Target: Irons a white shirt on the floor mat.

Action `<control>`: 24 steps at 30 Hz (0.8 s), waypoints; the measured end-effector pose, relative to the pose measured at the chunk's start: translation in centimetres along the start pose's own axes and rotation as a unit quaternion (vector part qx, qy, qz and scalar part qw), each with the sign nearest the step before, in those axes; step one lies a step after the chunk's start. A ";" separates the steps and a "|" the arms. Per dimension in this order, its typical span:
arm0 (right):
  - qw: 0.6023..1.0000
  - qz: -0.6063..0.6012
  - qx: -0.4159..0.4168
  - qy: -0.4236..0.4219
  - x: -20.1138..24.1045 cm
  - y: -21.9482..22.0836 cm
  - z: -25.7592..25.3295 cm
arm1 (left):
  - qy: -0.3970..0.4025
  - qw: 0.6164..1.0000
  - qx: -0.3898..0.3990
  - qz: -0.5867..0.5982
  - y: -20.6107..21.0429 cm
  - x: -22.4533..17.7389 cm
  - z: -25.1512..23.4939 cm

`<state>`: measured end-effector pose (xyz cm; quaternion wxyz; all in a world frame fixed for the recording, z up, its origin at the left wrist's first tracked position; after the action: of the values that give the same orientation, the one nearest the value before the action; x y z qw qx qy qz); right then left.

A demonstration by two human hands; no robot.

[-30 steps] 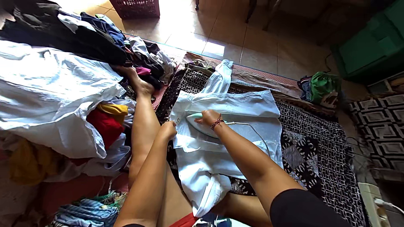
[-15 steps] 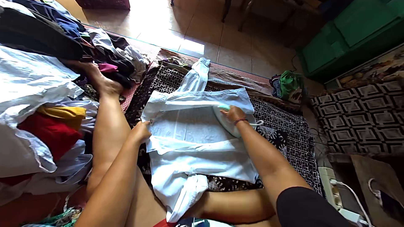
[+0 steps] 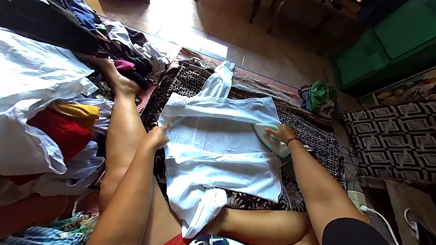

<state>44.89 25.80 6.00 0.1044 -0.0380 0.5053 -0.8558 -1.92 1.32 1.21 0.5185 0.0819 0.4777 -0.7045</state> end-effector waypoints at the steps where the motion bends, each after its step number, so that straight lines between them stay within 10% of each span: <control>1: 1.000 0.014 0.006 -0.018 2.2 -0.2 -0.5 | 0.006 1.000 0.001 -0.003 -0.1 0.0 0.1; 11: 0.981 0.062 -0.001 -0.182 31.9 -0.7 0.1 | 0.038 0.999 -0.005 0.008 -0.4 -0.7 -0.2; 24: 0.982 0.066 0.008 -0.179 34.0 -0.5 1.1 | 0.067 0.996 -0.031 0.053 -0.6 -1.7 0.8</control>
<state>11.87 17.72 5.55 0.2496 -0.1566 0.4726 -0.8306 -1.30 1.83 3.01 0.5245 0.1376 0.5281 -0.6536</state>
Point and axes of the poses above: each hand's wrist, its own z-axis away from the middle knuckle, its own y-axis out of the palm, x = y × z, the point moved 3 cm from there along -z, towards the middle knuckle, and after that the axes turned 13 degrees about z, right-handed, at the moved point
